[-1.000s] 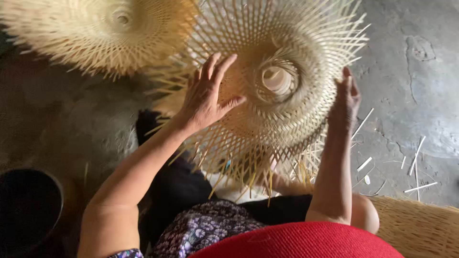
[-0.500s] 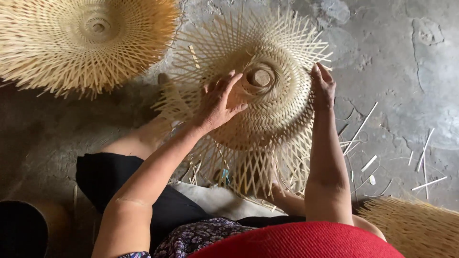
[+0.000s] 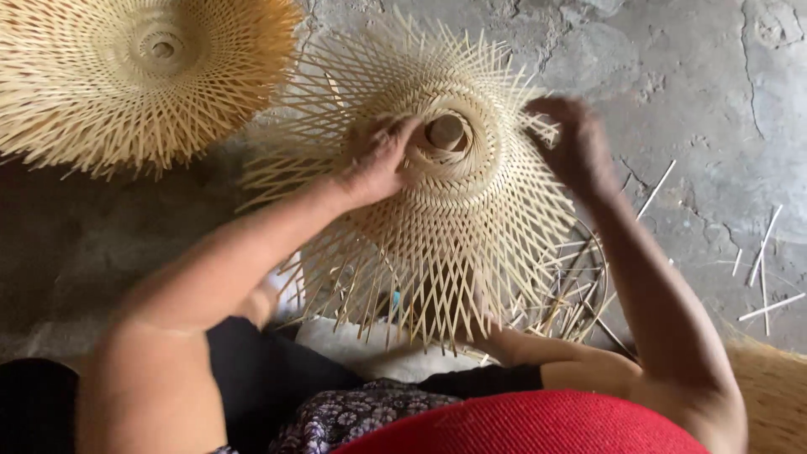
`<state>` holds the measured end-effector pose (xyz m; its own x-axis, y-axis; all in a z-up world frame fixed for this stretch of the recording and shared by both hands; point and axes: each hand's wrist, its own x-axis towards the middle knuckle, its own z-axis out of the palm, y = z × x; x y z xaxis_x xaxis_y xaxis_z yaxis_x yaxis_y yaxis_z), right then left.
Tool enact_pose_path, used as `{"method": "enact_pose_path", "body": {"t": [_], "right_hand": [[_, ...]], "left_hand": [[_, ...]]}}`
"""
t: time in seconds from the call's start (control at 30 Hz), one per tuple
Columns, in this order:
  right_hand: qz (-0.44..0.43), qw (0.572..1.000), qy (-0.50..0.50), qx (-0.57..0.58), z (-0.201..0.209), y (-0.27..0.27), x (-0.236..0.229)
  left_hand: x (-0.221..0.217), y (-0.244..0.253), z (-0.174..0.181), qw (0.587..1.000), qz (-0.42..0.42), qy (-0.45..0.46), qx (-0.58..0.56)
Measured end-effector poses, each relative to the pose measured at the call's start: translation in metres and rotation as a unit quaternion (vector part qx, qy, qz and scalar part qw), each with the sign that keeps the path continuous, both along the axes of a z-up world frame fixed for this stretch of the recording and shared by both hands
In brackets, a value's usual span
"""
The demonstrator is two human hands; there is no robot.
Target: The person is weaving and assembling a traditional bamboo conical hat.
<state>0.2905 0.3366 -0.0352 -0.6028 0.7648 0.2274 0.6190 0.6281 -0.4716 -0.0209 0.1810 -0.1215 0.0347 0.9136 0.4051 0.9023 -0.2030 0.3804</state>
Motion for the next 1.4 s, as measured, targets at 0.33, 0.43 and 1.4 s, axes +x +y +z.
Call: {"method": "enact_pose_path", "body": {"t": [0.33,0.43,1.4], "right_hand": [[0.176,0.982,0.011,0.063,-0.046,-0.041,-0.042],[0.163,0.986,-0.016,0.029,-0.032,-0.045,-0.046],[0.062,0.995,0.01,0.075,-0.015,-0.059,-0.053]], "left_hand": [[-0.04,-0.003,0.036,0.992,-0.044,0.087,-0.079],[-0.038,-0.006,0.027,0.993,-0.056,0.067,-0.082],[-0.036,-0.015,0.053,0.997,-0.039,0.019,-0.058]]}}
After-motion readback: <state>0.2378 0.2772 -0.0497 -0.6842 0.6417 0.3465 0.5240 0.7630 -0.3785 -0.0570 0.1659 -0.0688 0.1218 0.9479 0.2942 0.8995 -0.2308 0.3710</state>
